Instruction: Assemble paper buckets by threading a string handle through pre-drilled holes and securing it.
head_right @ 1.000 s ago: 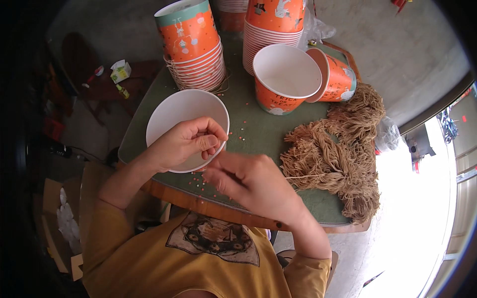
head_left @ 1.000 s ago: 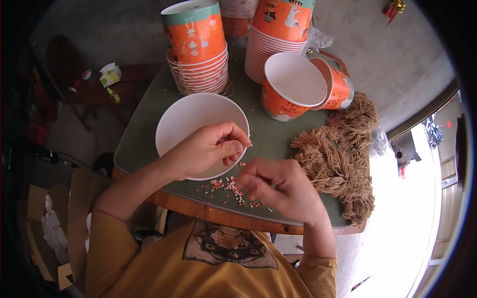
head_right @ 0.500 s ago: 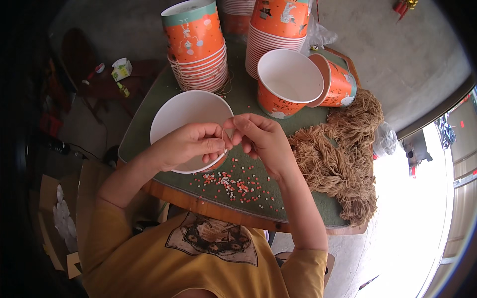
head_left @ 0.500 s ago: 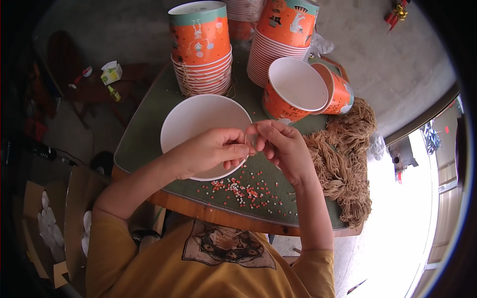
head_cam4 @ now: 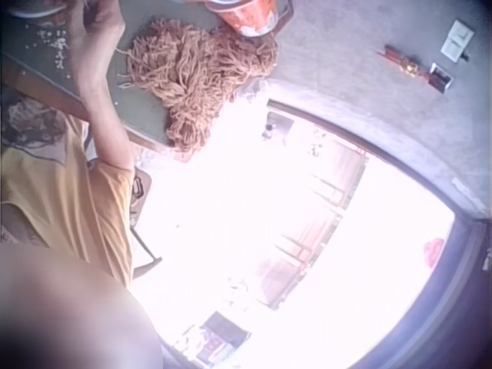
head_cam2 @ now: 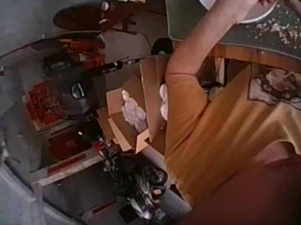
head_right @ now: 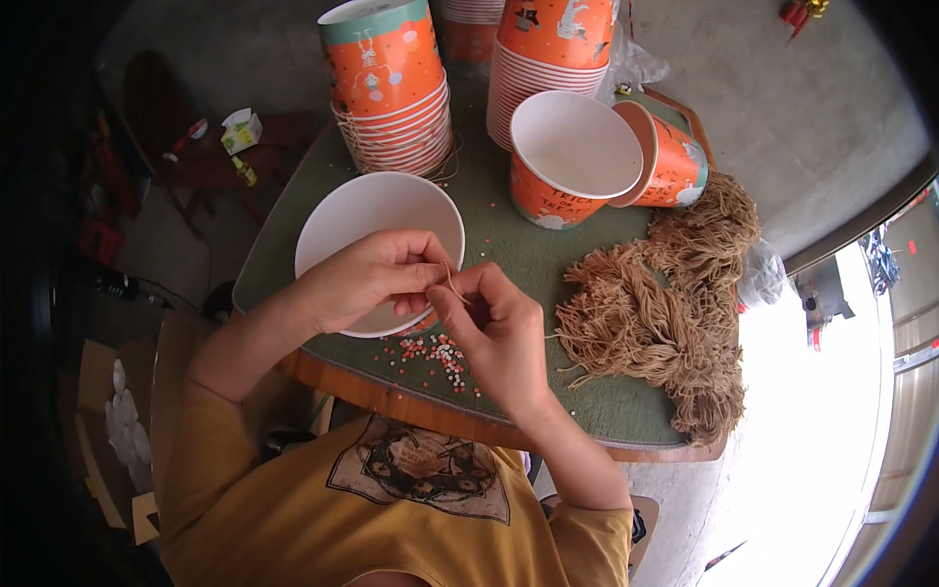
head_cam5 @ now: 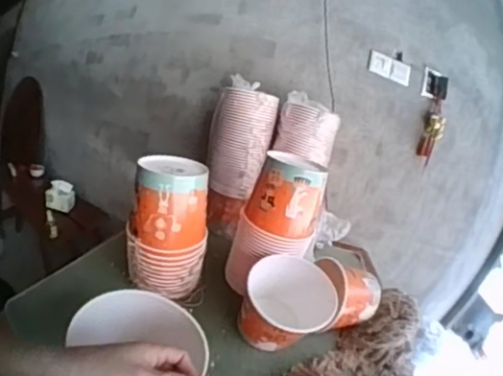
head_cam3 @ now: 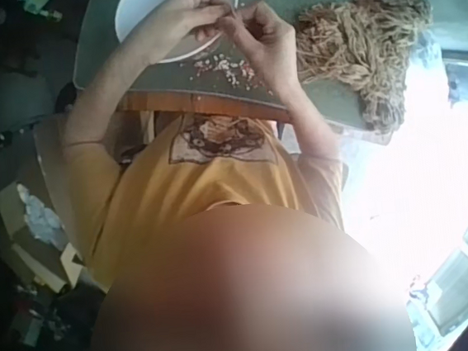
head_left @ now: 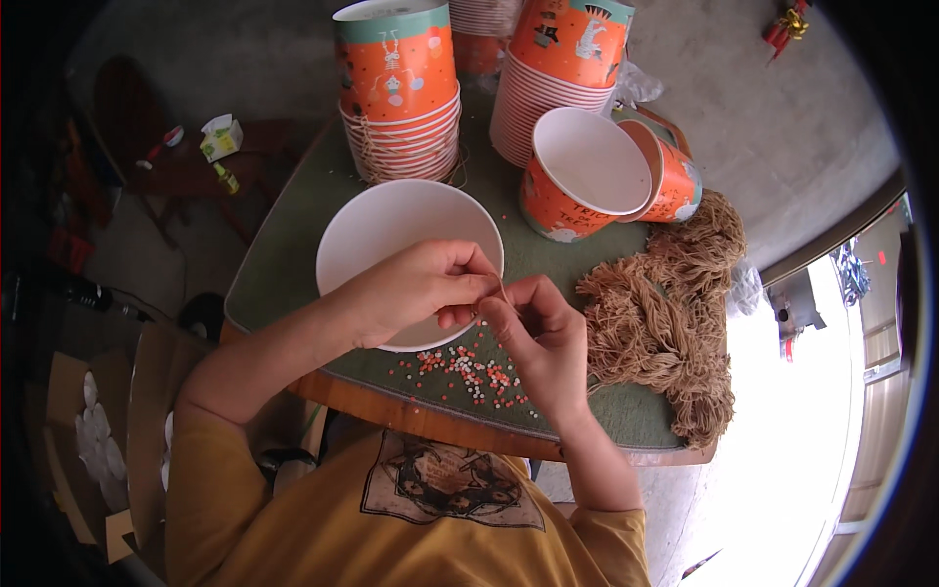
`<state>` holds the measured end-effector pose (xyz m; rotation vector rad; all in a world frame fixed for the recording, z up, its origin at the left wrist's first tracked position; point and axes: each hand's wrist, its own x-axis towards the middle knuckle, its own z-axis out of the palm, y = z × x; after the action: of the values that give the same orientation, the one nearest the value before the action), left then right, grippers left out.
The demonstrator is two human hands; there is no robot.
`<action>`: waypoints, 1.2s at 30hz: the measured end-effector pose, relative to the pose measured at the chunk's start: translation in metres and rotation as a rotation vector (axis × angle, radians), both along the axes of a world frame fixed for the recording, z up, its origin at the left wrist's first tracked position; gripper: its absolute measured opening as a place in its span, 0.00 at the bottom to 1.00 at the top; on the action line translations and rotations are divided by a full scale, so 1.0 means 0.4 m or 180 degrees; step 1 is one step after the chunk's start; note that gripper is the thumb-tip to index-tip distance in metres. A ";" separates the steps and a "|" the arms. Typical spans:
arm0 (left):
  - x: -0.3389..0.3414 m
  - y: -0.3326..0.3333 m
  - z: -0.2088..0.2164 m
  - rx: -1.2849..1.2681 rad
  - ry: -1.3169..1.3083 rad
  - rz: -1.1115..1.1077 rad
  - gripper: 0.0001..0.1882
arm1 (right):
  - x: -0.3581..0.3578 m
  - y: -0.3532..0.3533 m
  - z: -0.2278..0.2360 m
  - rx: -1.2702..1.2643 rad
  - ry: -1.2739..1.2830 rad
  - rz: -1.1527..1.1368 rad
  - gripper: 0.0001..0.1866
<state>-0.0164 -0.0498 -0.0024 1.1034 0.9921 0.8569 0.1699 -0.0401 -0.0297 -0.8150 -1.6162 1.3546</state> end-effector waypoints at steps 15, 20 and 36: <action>-0.019 -0.009 0.026 -0.0593 -0.0400 0.0151 0.07 | 0.025 -0.005 0.003 0.1916 -0.1246 -0.0301 0.07; -0.023 -0.008 0.011 -0.0438 -0.0377 0.0040 0.08 | 0.029 0.008 -0.004 0.0426 -0.0178 0.0219 0.08; -0.018 -0.017 0.012 -0.0135 -0.0227 0.0133 0.08 | 0.029 0.003 -0.005 0.1361 -0.0682 -0.0022 0.11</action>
<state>-0.0235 -0.0565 0.0022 1.0123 0.9726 0.8992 0.1817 -0.0390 -0.0316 -0.7187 -1.9762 0.8877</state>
